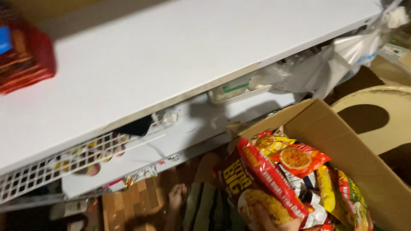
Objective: The person repeatedly picks packets of instant noodles and snacks from a cardboard box and places them onto a white wire shelf. The person handles multiple brands and types, arranging them in neat rows on the shelf.
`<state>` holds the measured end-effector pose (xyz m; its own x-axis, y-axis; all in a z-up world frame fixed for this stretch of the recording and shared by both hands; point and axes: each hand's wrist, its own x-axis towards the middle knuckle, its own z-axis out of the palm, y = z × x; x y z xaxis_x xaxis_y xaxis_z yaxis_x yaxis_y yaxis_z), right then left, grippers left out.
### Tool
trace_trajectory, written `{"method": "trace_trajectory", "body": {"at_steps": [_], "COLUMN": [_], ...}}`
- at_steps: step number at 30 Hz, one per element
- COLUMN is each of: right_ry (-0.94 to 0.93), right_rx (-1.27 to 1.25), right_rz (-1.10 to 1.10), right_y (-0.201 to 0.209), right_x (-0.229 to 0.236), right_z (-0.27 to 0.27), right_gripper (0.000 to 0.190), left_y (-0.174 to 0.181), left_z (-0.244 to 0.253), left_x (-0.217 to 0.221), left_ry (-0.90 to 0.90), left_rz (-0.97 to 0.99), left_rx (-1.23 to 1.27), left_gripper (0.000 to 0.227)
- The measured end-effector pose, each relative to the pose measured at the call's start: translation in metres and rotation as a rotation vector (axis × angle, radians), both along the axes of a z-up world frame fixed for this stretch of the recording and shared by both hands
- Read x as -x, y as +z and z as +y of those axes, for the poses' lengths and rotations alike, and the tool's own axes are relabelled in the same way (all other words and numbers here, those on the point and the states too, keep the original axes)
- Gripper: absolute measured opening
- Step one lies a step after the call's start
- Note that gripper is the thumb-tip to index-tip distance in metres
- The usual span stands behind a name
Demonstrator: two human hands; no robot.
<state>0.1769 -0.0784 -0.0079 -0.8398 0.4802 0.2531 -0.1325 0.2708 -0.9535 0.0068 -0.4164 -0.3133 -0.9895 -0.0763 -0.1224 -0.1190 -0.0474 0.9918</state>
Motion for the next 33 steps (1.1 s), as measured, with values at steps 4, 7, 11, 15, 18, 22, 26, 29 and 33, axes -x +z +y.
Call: {"method": "trace_trajectory", "body": {"at_steps": [4,7,11,15,18,22,26,29,33], "right_ry": [0.073,0.191,0.431,0.551,0.451,0.718,0.684,0.624,0.575], "right_rx": [0.145,0.182,0.395,0.329,0.301,0.254,0.292,0.011,-0.189], "right_rz": [0.005,-0.104,-0.199,0.023,0.045,0.362,0.388,0.415,0.414], "right_y": [0.085,0.103,0.142,0.191,0.239,0.271,0.293,0.281,0.255], "right_x": [0.066,0.075,0.094,0.119,0.142,0.19,0.249,0.318,0.399], "right_z": [-0.041,-0.055,-0.085,-0.113,-0.133,-0.148,-0.168,-0.175,-0.182], "right_gripper": [0.053,0.042,0.045,0.044,0.053,0.08,0.087,0.077,0.054], "left_y": [0.149,0.302,0.436,0.497,0.533,0.559,0.575,0.571,0.553], "left_z": [-0.013,-0.005,-0.008,-0.022,-0.03,-0.043,-0.056,-0.063,-0.068], "left_x": [0.016,0.008,-0.011,-0.024,-0.023,-0.004,0.04,0.093,0.161], "left_ry": [0.039,-0.12,-0.4,-0.411,-0.321,-0.11,0.089,0.157,0.21], "left_rz": [-0.083,0.068,0.345,0.519,0.601,0.703,0.853,0.889,0.852], "left_rx": [-0.075,-0.057,0.053,0.088,0.01,-0.055,0.229,0.458,0.574], "left_gripper": [0.022,0.025,0.058,0.08,0.09,0.084,0.057,0.045,0.046]}}
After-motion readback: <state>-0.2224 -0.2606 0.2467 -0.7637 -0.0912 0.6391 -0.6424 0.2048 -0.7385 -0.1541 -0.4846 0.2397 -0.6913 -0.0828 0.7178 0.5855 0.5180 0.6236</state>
